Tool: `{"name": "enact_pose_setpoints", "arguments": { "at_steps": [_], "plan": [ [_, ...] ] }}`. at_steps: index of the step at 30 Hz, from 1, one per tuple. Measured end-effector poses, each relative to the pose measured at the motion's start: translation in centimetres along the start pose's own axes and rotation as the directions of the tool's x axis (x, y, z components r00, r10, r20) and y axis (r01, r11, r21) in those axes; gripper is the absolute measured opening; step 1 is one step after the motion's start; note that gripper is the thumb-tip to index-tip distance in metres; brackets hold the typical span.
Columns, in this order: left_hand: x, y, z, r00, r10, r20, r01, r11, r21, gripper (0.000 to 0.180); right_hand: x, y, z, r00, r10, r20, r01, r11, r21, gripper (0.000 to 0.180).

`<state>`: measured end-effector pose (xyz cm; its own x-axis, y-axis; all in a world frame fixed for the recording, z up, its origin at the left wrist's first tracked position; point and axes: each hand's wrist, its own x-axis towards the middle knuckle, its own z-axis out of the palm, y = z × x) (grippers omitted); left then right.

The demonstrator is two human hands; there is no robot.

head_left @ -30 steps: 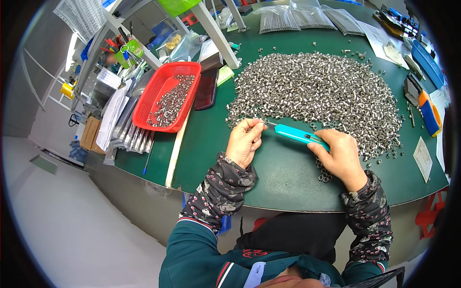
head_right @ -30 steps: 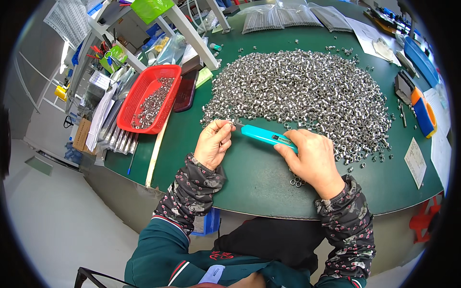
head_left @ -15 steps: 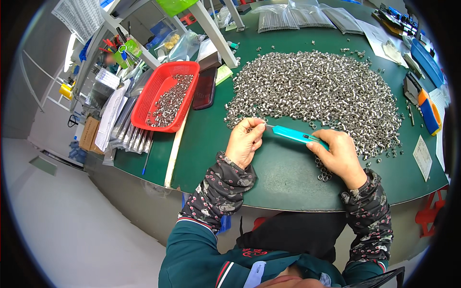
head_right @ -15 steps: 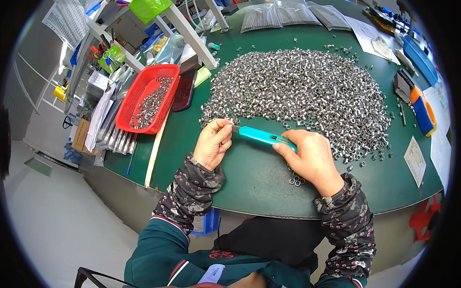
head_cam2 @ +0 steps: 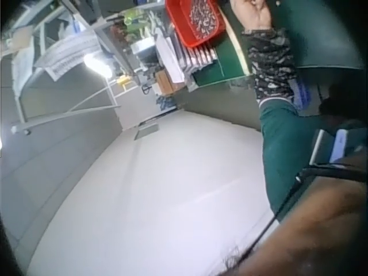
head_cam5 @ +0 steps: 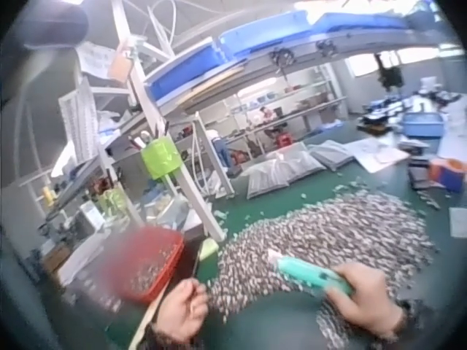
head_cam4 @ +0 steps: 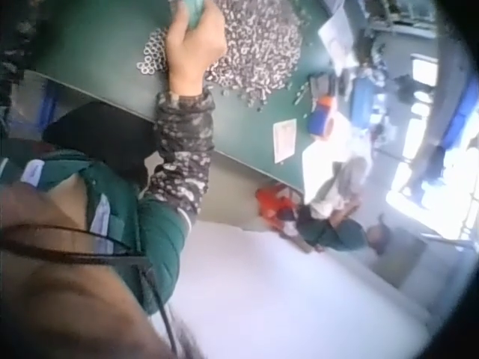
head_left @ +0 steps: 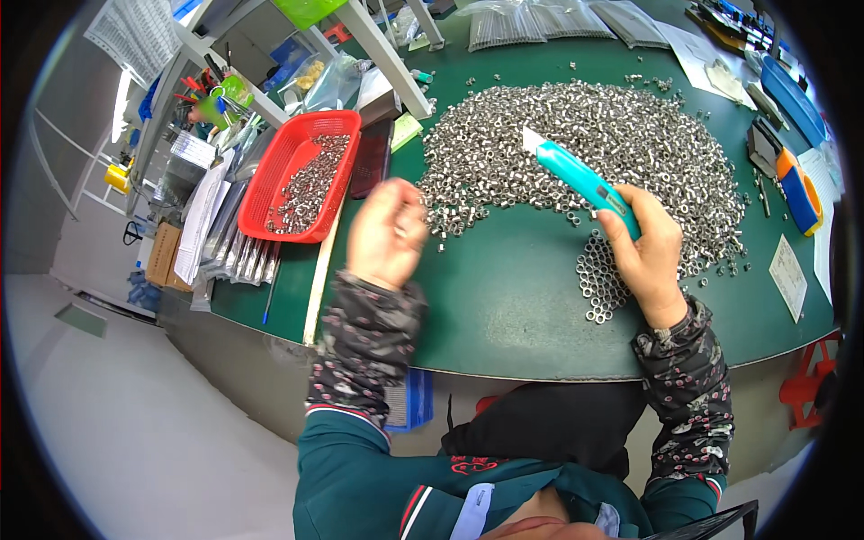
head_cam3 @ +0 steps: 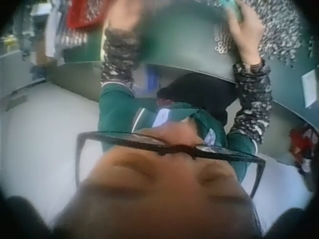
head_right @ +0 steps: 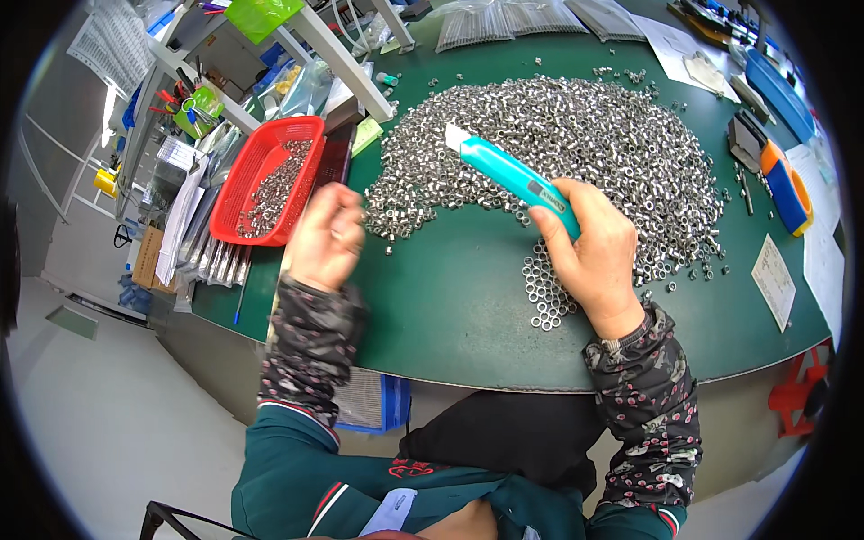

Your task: Processing and inspecting small metal hardware components using a hand-held tool at a factory workstation.

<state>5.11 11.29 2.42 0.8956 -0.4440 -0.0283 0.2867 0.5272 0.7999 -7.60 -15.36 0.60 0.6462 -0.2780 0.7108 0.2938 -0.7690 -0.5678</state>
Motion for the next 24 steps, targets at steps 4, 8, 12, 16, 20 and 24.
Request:
{"name": "enact_pose_setpoints", "arguments": {
  "at_steps": [4,8,12,16,20,24],
  "plan": [
    [2.4,7.5,-2.5,0.799,0.549,-0.246,-0.332,0.743,0.581,0.015,0.2,0.5,-0.3,0.998,0.050,-0.039,-0.049,0.998,0.030,0.020],
    [4.8,13.4,-12.5,0.584,0.762,-0.279,-0.090,0.402,0.911,0.020,0.7,0.2,-0.4,0.994,0.081,-0.069,-0.077,0.995,0.062,0.020],
    [4.4,13.7,-17.0,0.856,0.431,-0.285,0.085,0.426,0.901,0.030,0.7,1.0,-0.4,0.986,0.159,-0.059,-0.151,0.982,0.115,0.022],
    [4.7,12.3,-14.0,0.726,0.687,0.029,0.159,-0.209,0.965,0.034,1.0,0.7,-0.9,0.963,0.266,-0.040,-0.251,0.942,0.222,0.023],
    [2.5,4.7,-2.0,0.719,0.528,0.452,-0.332,-0.309,0.891,0.035,1.1,1.2,-0.6,0.926,0.373,-0.057,-0.335,0.881,0.334,0.024],
    [-1.6,-4.2,7.5,0.676,-0.176,0.716,-0.737,-0.199,0.646,0.059,1.3,2.4,-1.4,0.895,0.426,-0.133,-0.330,0.833,0.444,0.026]
  ]
}}
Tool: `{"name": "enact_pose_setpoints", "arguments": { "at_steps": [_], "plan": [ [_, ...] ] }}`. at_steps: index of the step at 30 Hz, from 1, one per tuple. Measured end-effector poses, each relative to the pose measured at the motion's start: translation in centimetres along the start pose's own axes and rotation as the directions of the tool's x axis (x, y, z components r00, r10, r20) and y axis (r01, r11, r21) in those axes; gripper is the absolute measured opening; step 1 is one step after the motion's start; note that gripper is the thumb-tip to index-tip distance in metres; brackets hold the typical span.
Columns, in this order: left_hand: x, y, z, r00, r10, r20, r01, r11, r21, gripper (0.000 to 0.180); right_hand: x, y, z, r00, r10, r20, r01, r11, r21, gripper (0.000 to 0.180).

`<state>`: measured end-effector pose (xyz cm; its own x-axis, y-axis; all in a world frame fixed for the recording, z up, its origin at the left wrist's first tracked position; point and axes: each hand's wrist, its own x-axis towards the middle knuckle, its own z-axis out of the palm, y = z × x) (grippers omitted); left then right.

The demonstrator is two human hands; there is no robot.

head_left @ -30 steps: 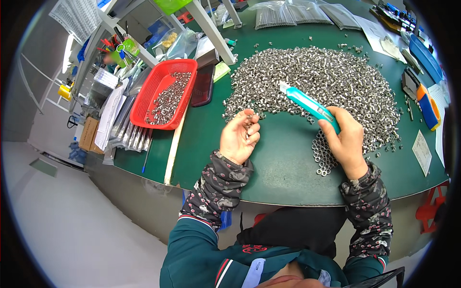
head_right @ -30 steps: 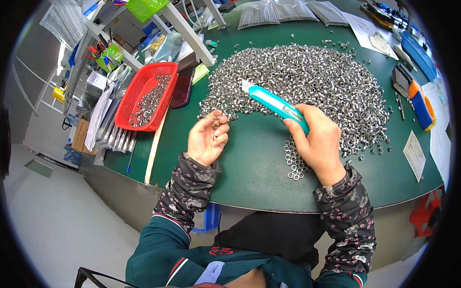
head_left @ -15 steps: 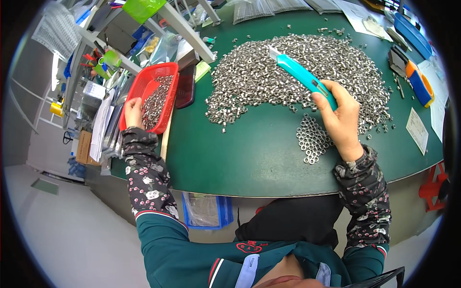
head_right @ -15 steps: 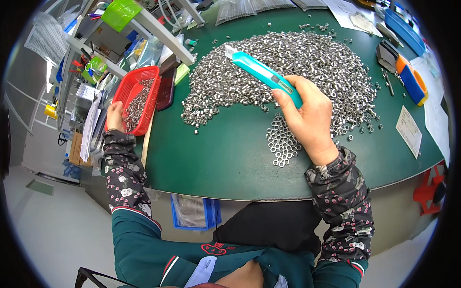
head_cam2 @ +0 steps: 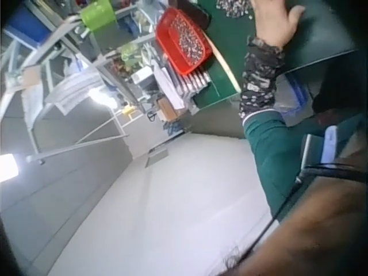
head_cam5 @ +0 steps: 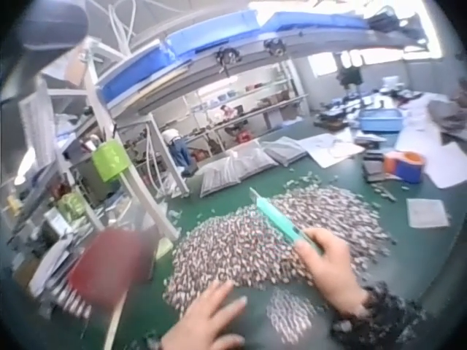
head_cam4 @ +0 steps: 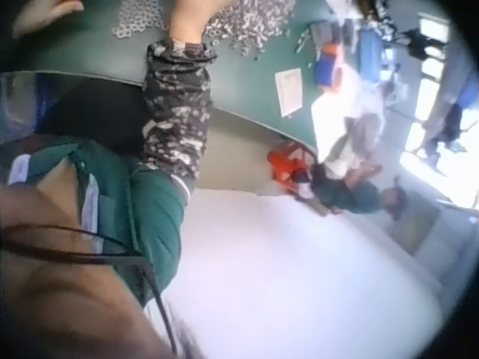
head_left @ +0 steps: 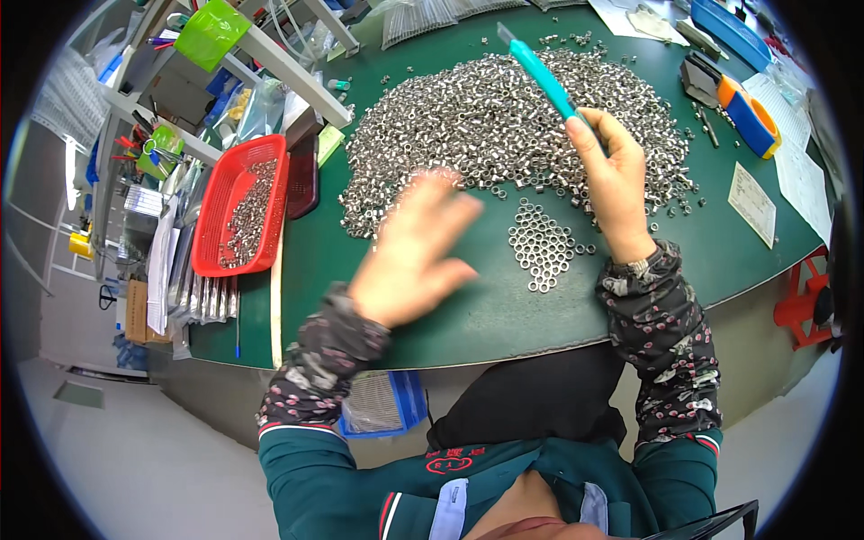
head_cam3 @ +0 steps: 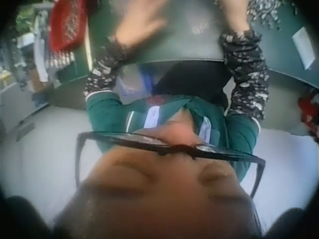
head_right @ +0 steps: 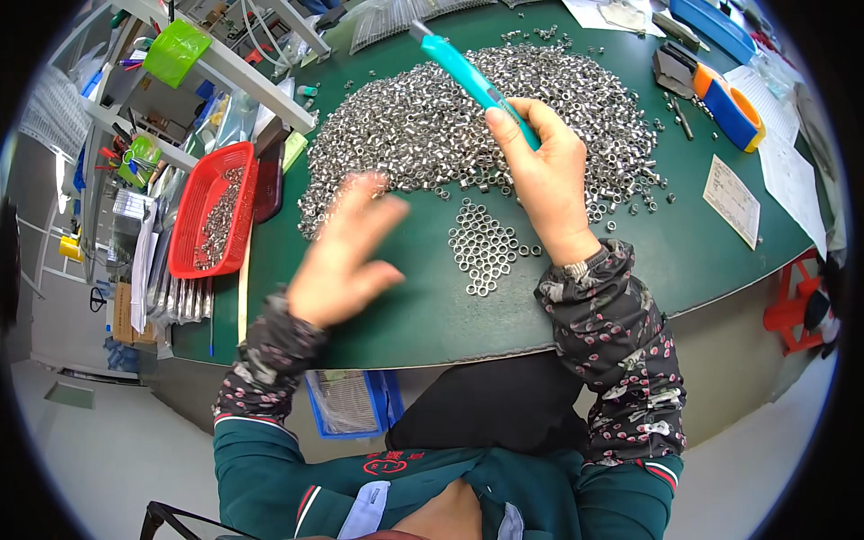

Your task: Processing and inspecting small metal hardware components using a hand-held tool at a factory workstation.

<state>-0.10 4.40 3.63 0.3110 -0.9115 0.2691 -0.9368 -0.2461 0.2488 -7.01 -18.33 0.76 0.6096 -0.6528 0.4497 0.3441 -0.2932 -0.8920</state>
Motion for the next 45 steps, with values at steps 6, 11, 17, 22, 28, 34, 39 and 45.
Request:
{"name": "enact_pose_setpoints", "arguments": {
  "at_steps": [6,11,17,22,28,34,39,45],
  "plan": [
    [3.4,5.0,5.6,0.854,0.394,0.340,-0.407,0.913,-0.036,0.075,0.8,0.6,-0.4,0.995,-0.053,-0.084,0.048,0.997,-0.063,0.027],
    [4.5,3.9,7.2,0.833,0.398,0.384,-0.438,0.899,0.019,0.080,0.7,0.1,-0.7,0.996,-0.046,-0.075,0.042,0.998,-0.054,0.026],
    [4.0,0.3,6.6,0.862,0.353,0.362,-0.401,0.914,0.062,0.080,0.6,0.3,-0.4,0.995,-0.070,-0.068,0.063,0.993,-0.098,0.025],
    [4.1,-1.8,5.6,0.854,0.375,0.359,-0.438,0.892,0.110,0.077,0.5,0.1,-0.4,0.996,-0.075,-0.045,0.069,0.991,-0.114,0.025],
    [3.0,-1.4,3.6,0.941,0.312,0.134,-0.322,0.944,0.065,0.064,0.5,0.4,-0.3,0.998,-0.053,-0.019,0.050,0.990,-0.131,0.026],
    [-0.7,-1.3,3.7,0.939,-0.325,-0.113,0.290,0.924,-0.249,0.022,0.3,0.4,-0.3,0.996,-0.091,0.002,0.090,0.988,-0.126,0.027],
    [-0.6,-0.3,4.7,0.947,-0.311,-0.083,0.291,0.938,-0.189,0.024,0.1,0.6,-0.1,0.995,-0.094,0.042,0.100,0.980,-0.171,0.027],
    [0.0,-0.7,5.6,0.955,-0.270,-0.119,0.239,0.945,-0.224,0.016,0.3,0.4,0.0,0.994,-0.083,0.071,0.096,0.976,-0.196,0.025]
  ]
}}
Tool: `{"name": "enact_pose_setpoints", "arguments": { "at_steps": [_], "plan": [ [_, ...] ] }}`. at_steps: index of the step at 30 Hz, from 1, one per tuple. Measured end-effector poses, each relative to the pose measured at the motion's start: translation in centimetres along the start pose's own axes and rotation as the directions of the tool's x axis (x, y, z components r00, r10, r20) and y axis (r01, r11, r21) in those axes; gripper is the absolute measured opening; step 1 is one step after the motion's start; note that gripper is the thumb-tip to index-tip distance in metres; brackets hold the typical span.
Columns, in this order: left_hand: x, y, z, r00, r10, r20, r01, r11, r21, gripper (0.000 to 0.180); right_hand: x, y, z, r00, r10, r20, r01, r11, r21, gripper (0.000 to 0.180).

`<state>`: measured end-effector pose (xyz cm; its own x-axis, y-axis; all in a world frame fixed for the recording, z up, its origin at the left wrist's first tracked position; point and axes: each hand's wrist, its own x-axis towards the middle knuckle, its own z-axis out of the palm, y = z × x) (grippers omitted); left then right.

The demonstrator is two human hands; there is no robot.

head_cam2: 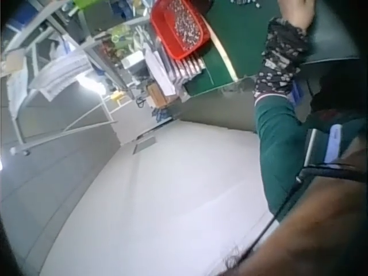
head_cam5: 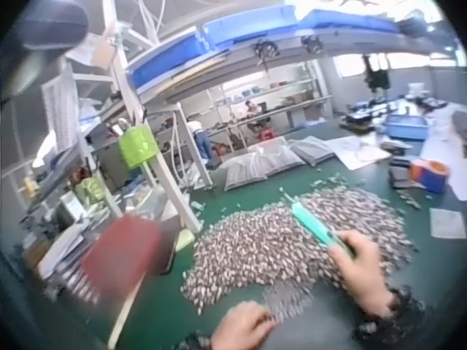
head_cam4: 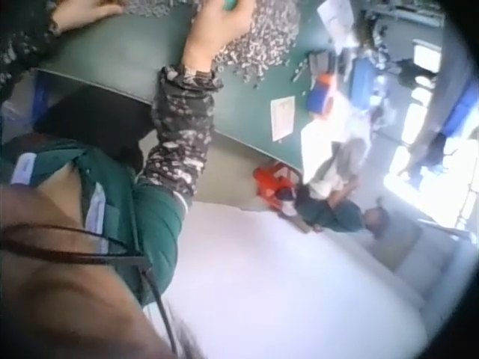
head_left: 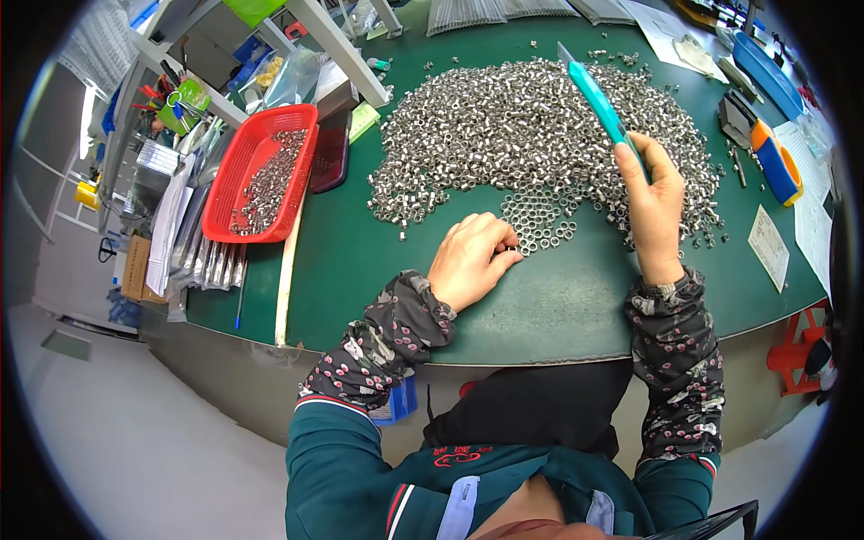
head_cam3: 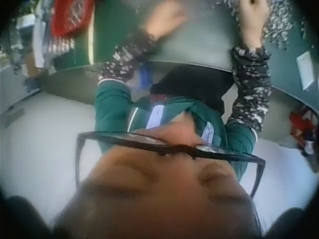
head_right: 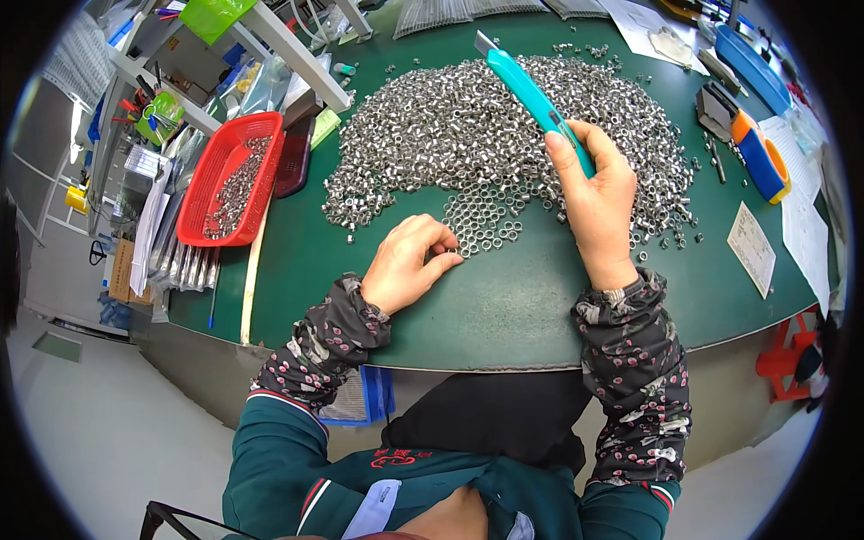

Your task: Processing and inspecting small metal hardware components using a hand-held tool at a factory workstation.

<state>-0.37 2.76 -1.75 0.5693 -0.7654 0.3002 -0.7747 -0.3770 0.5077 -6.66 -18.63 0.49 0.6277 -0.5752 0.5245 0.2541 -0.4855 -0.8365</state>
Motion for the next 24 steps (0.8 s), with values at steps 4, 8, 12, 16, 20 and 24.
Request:
{"name": "enact_pose_setpoints", "arguments": {
  "at_steps": [4,8,12,16,20,24],
  "plan": [
    [-0.4,-1.1,-1.0,0.970,-0.241,-0.034,0.184,0.820,-0.542,0.010,-0.5,-0.6,0.3,0.998,-0.033,0.054,0.034,0.999,-0.012,0.023],
    [-1.3,-3.9,-2.5,0.927,-0.325,0.189,0.213,0.040,-0.976,0.009,-1.3,-0.9,0.2,0.951,-0.098,0.292,0.135,0.985,-0.107,0.020],
    [-1.7,-5.0,-3.1,0.912,-0.382,0.152,0.111,-0.127,-0.986,0.009,-2.3,-1.5,0.9,0.859,-0.136,0.494,0.199,0.977,-0.078,0.021],
    [-1.5,-5.3,-3.0,0.910,-0.393,0.134,0.099,-0.108,-0.989,0.010,-2.8,-2.2,1.7,0.791,-0.095,0.605,0.200,0.974,-0.109,0.023],
    [-1.5,-5.7,-2.7,0.919,-0.370,0.137,0.091,-0.141,-0.986,0.011,-2.8,-2.2,1.8,0.773,-0.062,0.632,0.180,0.976,-0.125,0.022],
    [-1.4,-5.3,-2.7,0.917,-0.371,0.145,0.110,-0.115,-0.987,0.013,-2.9,-1.9,1.9,0.776,-0.065,0.627,0.189,0.973,-0.132,0.022]
  ]
}}
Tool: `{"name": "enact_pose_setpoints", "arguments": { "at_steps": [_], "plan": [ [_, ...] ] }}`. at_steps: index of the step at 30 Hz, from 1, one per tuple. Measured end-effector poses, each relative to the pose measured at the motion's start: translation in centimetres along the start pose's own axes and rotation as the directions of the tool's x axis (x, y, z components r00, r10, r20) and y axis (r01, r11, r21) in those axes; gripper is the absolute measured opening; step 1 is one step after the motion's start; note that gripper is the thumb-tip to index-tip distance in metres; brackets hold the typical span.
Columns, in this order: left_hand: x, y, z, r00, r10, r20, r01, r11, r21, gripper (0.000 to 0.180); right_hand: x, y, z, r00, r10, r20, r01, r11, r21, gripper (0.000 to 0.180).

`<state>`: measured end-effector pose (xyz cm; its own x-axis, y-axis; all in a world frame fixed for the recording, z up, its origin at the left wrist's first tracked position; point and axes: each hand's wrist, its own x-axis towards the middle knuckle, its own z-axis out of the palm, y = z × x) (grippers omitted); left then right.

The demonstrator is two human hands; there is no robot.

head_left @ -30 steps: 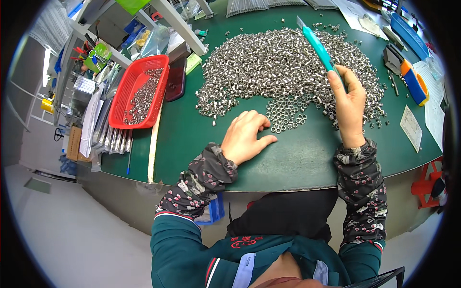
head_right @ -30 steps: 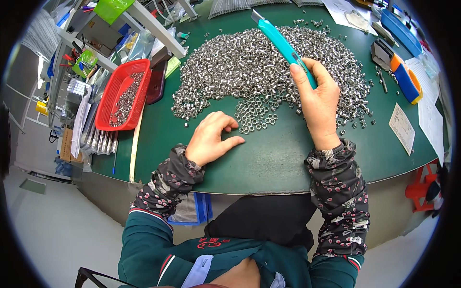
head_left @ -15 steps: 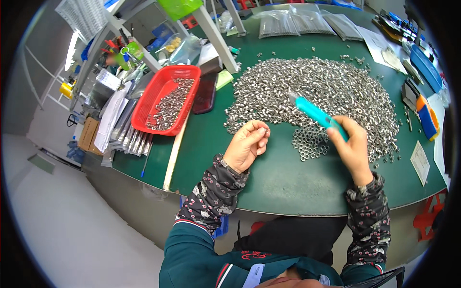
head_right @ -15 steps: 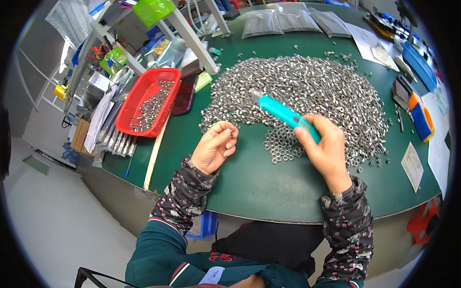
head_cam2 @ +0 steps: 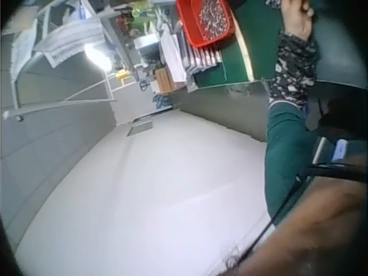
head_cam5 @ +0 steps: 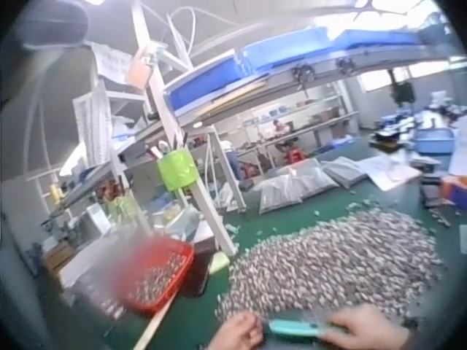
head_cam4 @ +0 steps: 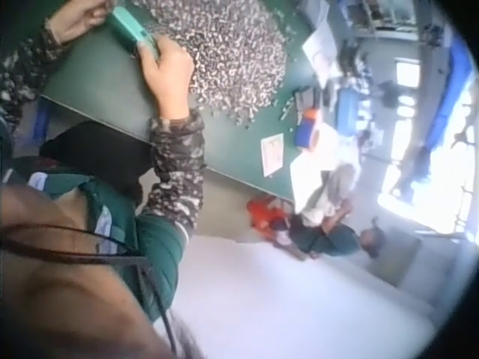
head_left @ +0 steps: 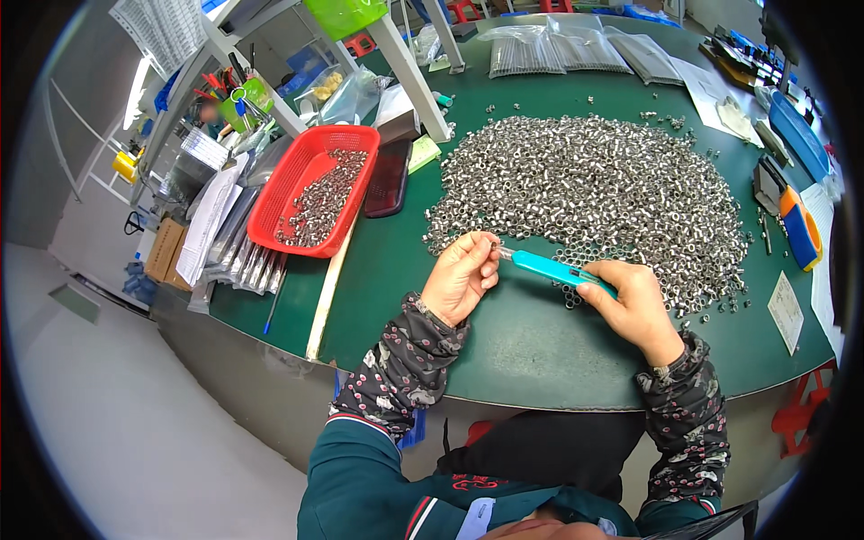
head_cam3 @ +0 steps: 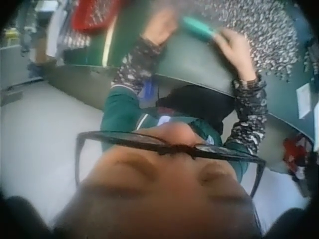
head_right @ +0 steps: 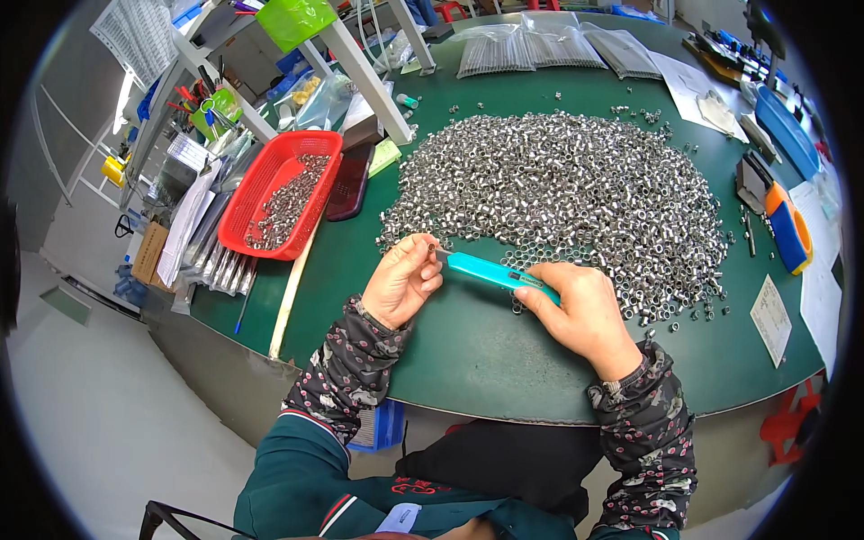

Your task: Processing and inspecting small metal hardware components using a hand-held tool at a factory workstation.

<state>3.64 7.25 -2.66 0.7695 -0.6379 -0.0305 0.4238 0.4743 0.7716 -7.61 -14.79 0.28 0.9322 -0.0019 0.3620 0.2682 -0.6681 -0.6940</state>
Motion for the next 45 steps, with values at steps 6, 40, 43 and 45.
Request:
{"name": "enact_pose_setpoints", "arguments": {
  "at_steps": [6,40,43,45],
  "plan": [
    [-0.1,-0.3,0.0,1.000,0.020,-0.012,-0.019,0.999,0.042,0.013,-0.1,0.1,0.3,0.999,0.020,0.030,-0.020,1.000,-0.015,0.023],
    [-0.1,0.1,0.0,0.998,-0.017,-0.069,0.022,0.998,0.066,0.016,-0.2,0.2,0.3,0.970,-0.180,-0.165,0.135,0.959,-0.249,0.023],
    [0.0,0.0,-0.4,0.999,-0.026,-0.044,0.026,1.000,0.014,0.014,-0.2,0.2,0.3,0.972,-0.182,-0.151,0.142,0.960,-0.241,0.023],
    [0.0,0.0,-0.5,0.999,-0.033,-0.021,0.033,0.999,0.002,0.013,-0.2,0.1,0.3,0.973,-0.180,-0.147,0.141,0.961,-0.239,0.023]
  ]
}}
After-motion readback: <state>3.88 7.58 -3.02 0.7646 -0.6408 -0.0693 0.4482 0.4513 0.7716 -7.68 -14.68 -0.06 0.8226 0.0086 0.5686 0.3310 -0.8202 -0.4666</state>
